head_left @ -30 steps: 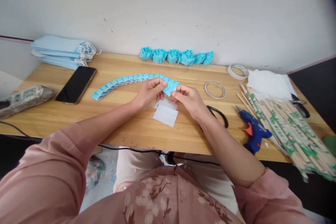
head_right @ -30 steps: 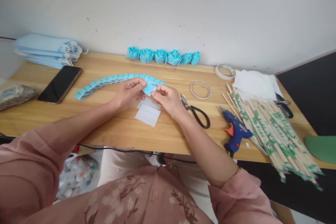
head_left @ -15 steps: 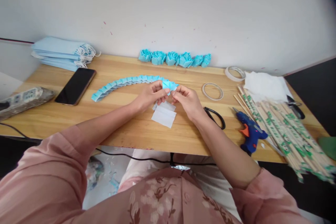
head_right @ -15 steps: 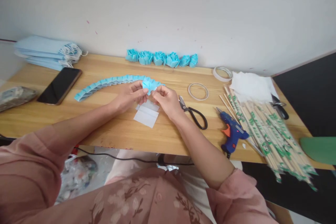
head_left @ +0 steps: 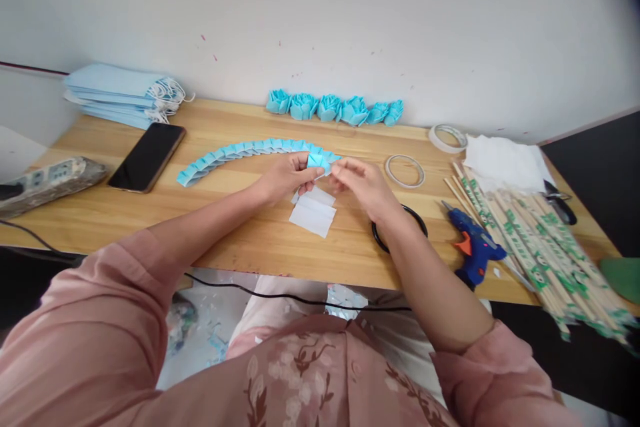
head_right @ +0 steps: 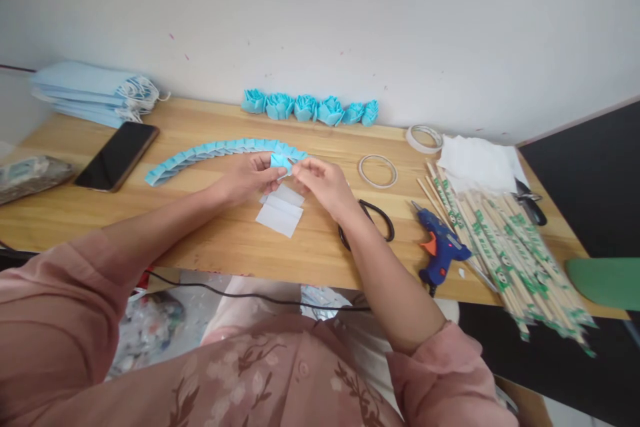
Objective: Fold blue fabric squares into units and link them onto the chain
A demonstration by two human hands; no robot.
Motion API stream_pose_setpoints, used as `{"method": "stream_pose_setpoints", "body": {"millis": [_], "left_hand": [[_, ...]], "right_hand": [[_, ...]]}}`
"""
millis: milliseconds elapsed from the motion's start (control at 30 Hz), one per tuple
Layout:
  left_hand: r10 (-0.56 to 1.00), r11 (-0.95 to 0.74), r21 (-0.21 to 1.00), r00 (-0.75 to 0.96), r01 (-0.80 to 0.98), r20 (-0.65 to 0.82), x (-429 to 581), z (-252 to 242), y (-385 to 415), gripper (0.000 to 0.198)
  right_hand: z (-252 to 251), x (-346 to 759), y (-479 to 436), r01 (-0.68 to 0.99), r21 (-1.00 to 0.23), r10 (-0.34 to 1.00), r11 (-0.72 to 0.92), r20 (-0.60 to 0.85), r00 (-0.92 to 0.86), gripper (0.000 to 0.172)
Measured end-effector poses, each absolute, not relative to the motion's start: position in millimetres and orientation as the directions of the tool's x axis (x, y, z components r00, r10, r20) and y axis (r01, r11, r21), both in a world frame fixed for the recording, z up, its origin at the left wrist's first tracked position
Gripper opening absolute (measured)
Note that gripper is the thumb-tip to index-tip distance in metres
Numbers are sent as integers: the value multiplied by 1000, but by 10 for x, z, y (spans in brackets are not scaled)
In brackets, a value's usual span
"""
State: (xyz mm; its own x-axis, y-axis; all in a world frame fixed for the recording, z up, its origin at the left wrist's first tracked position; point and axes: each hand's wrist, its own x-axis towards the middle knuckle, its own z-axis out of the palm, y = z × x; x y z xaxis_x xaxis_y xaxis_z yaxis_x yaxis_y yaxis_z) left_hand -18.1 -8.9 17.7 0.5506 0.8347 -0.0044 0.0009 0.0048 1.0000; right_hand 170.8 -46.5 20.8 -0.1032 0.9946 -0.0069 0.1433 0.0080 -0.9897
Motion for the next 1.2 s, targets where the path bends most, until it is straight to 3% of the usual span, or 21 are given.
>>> {"method": "stream_pose_setpoints", "body": {"millis": [100,333,567,667,800,900,1033,1200], "left_hand": [[806,-26,993,590,119,-49,-191,188,-94,21],[736,-123,958,672,260,-88,-177,177,-140,20],[813,-165,965,582,203,17,-180,178,-123,21],[846,-129,969,534,212,-4,-185,174,-110,17],[855,-68,972,515,223,-58,-188,185,-100,15],[851,-65,976,523,208,-55,-190,200,-105,17],[844,-87,979,536,186,-27,-193,190,-109,22],[834,-67,983,551,171,-39,-197,148,-96,21]], "right_hand": [[230,1778,-458,156,-986,997,64,56,-52,28],[196,1732,-486,340,-931,981,135,78,-177,19],[160,1715,-451,152,-988,998,31,21,-68,21],[156,1716,-445,145,-989,999,32,26,-47,21],[191,1741,-470,314,-921,969,233,247,7,18],[217,1764,-494,452,-813,925,367,370,-86,12],[186,1781,-494,562,-712,903,422,387,-188,4],[141,1780,-481,583,-704,909,407,375,-182,3]]}}
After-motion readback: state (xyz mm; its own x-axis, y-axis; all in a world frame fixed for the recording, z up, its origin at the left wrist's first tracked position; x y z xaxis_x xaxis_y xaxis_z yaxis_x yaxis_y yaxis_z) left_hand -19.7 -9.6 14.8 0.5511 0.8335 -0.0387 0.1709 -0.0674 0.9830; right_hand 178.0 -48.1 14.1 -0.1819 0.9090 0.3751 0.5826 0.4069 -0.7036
